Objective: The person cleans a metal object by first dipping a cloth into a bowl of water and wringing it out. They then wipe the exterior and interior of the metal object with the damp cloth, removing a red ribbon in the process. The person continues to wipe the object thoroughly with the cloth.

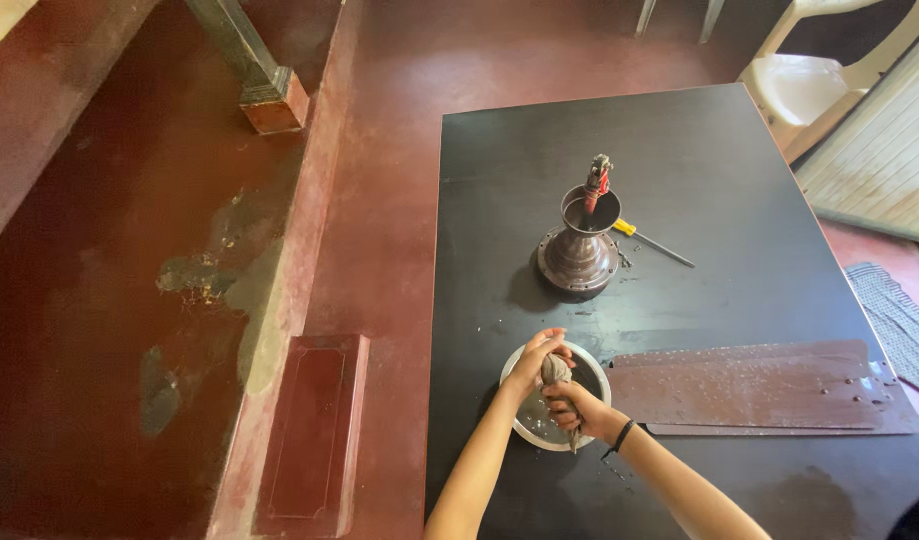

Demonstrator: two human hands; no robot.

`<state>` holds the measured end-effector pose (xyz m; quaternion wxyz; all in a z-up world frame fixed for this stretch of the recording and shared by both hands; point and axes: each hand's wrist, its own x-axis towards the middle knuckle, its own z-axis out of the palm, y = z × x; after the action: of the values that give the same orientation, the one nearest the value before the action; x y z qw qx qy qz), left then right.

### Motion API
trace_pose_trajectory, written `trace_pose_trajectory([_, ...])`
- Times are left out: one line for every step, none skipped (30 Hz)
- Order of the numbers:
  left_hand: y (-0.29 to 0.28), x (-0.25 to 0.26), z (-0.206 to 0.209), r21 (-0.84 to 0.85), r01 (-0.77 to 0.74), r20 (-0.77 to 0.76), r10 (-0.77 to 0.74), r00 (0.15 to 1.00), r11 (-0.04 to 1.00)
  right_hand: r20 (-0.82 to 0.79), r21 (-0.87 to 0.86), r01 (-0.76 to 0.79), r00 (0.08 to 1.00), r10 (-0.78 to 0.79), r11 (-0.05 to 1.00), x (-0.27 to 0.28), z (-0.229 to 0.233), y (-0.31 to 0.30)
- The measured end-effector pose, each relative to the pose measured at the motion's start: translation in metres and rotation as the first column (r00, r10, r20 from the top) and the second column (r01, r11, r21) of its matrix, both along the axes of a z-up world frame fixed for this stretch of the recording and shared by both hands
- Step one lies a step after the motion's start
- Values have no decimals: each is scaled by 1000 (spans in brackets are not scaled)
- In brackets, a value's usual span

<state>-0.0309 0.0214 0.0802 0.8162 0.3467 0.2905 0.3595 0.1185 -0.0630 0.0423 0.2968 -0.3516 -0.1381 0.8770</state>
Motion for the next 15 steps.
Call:
trace_pose_trajectory([-5, -1, 14, -61, 23, 54, -20, 998, 998, -107, -38, -24, 994, 20, 999, 1, 0, 0])
trace_pose_trajectory([-9, -2, 27, -120, 49, 108, -36, 993, 992, -212, -74, -52, 977, 35, 996, 2, 1, 0])
trace_pose_trajectory([-14, -3, 37, -177, 80, 163, -51, 985, 981, -318, -106, -81, 947, 44, 991, 3, 1, 0])
trace_pose_trajectory([-19, -4, 42, -254, 73, 206, -20, 978, 964, -347, -96, -74, 937, 36, 993, 3, 2, -2])
trace_pose_trajectory([-22, -4, 42, -328, 72, 248, 13, 969, 942, -375, -85, -64, 927, 27, 994, 4, 4, -4])
trace_pose_trajectory([-22, -3, 37, -400, 74, 286, 48, 957, 913, -402, -74, -53, 915, 19, 996, 5, 6, -6])
trace_pose_trajectory([-20, -2, 26, -346, 95, 304, 16, 952, 933, -359, -77, -81, 932, 48, 994, 6, 8, -6])
trace_pose_trajectory([-17, 0, 13, -290, 115, 320, -16, 947, 950, -314, -82, -109, 946, 78, 991, 6, 10, -5])
trace_pose_trajectory([-13, 2, -2, -233, 133, 333, -49, 942, 963, -271, -88, -136, 957, 108, 987, 6, 11, -4])
trace_pose_trajectory([-11, 6, -15, -241, 128, 266, -61, 962, 962, -211, -72, -140, 970, 122, 988, 7, 11, -6])
trace_pose_trajectory([-7, 7, -27, -246, 118, 198, -69, 978, 962, -151, -55, -149, 979, 139, 987, 7, 10, -5])
trace_pose_trajectory([-5, 8, -37, -251, 107, 128, -77, 989, 962, -90, -39, -159, 984, 155, 986, 5, 8, -6])
trace_pose_trajectory([-3, 11, -43, -217, 70, 64, -58, 996, 974, -49, -60, -172, 984, 170, 983, 4, 7, -6])
trace_pose_trajectory([-5, 16, -47, -181, 35, 0, -36, 999, 983, -8, -82, -184, 983, 184, 979, 2, 5, -6])
trace_pose_trajectory([-6, 19, -47, -141, 1, -62, -10, 998, 990, 33, -103, -197, 979, 201, 975, 0, 4, -6])
